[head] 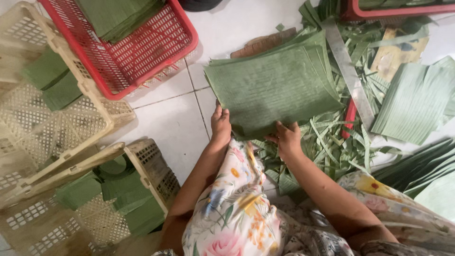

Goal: The person sits on the floor trimming banana leaves. They place a leaf on a wooden board, align a rectangular template over it, and cut around the template with a knife to square off the edges, then stack the trimmed leaves and place them into a red plastic basket.

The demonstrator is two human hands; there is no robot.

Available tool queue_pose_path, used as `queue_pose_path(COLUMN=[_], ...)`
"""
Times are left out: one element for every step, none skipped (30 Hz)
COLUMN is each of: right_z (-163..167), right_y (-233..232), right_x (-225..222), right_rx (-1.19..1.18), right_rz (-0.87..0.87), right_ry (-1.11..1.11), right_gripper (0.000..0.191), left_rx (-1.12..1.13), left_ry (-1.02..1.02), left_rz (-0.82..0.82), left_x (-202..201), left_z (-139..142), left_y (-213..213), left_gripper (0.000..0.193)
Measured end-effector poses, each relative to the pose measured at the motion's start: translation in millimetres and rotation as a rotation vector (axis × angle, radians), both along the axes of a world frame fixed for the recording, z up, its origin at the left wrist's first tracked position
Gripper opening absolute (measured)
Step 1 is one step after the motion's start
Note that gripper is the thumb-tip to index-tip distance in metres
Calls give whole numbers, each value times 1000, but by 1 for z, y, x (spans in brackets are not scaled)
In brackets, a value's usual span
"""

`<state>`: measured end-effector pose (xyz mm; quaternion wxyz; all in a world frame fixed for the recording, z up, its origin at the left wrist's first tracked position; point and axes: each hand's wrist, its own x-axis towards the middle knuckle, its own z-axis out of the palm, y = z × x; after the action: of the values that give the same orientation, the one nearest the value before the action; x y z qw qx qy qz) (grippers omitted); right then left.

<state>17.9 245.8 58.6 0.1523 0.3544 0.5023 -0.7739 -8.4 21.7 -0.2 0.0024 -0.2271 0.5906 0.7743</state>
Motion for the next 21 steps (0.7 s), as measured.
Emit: queue_pose_path(right_z=[2, 3, 3, 5, 6, 8, 10, 13, 16, 20, 24, 28, 32, 34, 36, 36, 35, 33, 31, 29, 26], right_y=[-1, -3, -4, -6, -7, -8, -8, -9, -9, -10, -9, -8, -9, -10, -11, -10, -7, -2, 5, 17, 33], right_x=[-2, -4, -7, -9, -9, -10, -10, -8, -7, -5, -2, 3, 8, 14, 20, 24, 25, 25, 25, 19, 8], right_rx=[12, 14, 17, 21, 26, 31, 37, 27, 16, 4, -9, -22, -35, -20, -4, 16, 70, 125, 181, 278, 377], right_rz=[19, 18, 19, 19, 13, 8, 3, 38, 74, 108, 204, 300, 393, 499, 600, 698, 794, 889, 983, 1031, 1077], right_ry=[8, -11, -28, -45, -59, -72, -87, -114, -138, -163, -225, -285, -346, -343, -339, -336, -302, -270, -239, -134, -28], right_gripper=[32, 32, 31, 30, 31, 31, 32, 32, 32, 33, 32, 32, 31, 31, 30, 30, 31, 32, 33, 31, 29], left_rx=[-3, 1, 6, 12, -4, -21, -37, -57, -79, -101, -71, -41, -10, -37, -61, -82, -57, -33, -8, 23, 52], left_ry=[-28, -16, -1, 13, 7, 1, -6, -8, -8, -8, 7, 23, 39, 37, 37, 39, 36, 32, 25, 16, 7], left_rz=[-3, -9, -15, -21, -29, -35, -42, -55, -68, -81, -65, -49, -35, -31, -30, -33, -11, 10, 30, 36, 43], left_x=[1, 2, 2, 2, 2, 2, 3, 4, 5, 5, 6, 6, 6, 5, 5, 3, 1, 0, -1, -3, -4], left_z=[0, 1, 1, 1, 2, 2, 2, 2, 1, 1, 0, -1, -3, -4, -5, -7, -8, -10, -11, -12, -13], left_y=[-1, -3, -5, -6, -7, -7, -8, -9, -10, -11, -11, -12, -12, -13, -15, -17, -18, -19, -21, -23, -25], left_gripper=[40, 41, 41, 42, 41, 40, 39, 39, 38, 38, 40, 42, 44, 45, 47, 49, 49, 50, 51, 54, 57])
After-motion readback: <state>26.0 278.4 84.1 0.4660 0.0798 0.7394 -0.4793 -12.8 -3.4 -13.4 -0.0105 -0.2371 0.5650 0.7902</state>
